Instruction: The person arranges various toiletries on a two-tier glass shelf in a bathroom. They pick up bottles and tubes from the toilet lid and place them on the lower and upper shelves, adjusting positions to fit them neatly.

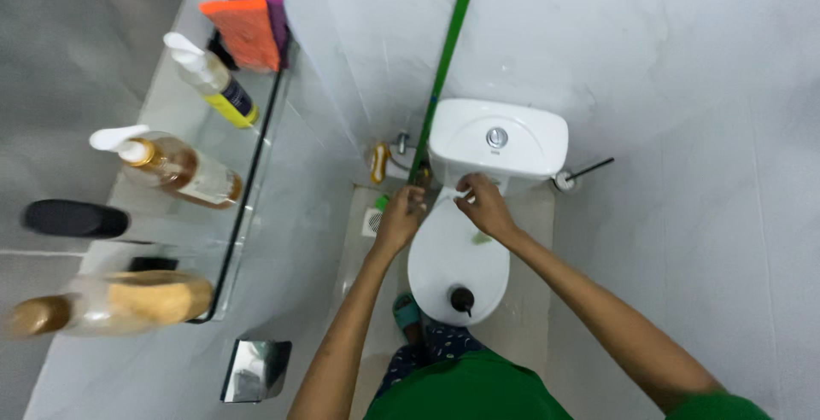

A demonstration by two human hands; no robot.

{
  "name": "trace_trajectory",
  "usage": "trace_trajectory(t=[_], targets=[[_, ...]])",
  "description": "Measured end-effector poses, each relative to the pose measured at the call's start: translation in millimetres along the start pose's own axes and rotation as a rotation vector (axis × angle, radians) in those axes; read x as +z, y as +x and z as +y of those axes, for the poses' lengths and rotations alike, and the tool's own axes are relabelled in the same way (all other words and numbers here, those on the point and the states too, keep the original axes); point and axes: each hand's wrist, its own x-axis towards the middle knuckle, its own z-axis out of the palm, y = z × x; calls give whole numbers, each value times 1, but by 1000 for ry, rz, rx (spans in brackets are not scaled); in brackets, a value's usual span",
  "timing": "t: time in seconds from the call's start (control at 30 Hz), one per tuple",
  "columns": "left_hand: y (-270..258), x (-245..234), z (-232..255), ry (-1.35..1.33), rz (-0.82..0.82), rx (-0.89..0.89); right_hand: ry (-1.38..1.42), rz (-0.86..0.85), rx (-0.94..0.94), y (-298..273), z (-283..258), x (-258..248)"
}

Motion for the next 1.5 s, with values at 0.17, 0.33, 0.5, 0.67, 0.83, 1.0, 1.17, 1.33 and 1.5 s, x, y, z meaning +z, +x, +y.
trace_trajectory(t=[0.17, 0.33, 0.5, 0.67, 0.83, 1.0, 1.17, 1.33, 1.5], targets=[[-59, 57, -79, 14, -78, -215, -188, -67, 106, -57, 121, 57], [-114, 101, -125, 64, -216, -449, -331, -298, 350, -120, 164, 118], [-138, 121, -141, -6, -245, -467, -302, -372, 513, -148, 170, 160], [-141, 112, -142, -7, -329, -590, -428, -446, 522, -155, 172, 181], [-143, 92, -139, 18, -236, -537, -441, -323, 365, -154, 173, 186], [-143, 70, -134, 96, -206, -459, -428, -306, 335, -150, 167, 181], [-149, 57, -129, 8, -198, -501, -373, -240, 256, -145, 153, 168], [-139, 49, -112, 59, -289, -470, -417, -450, 343, -122, 121, 139], [-111, 22, -68, 95, -441, -370, -479, -480, 194, -83, 62, 98]])
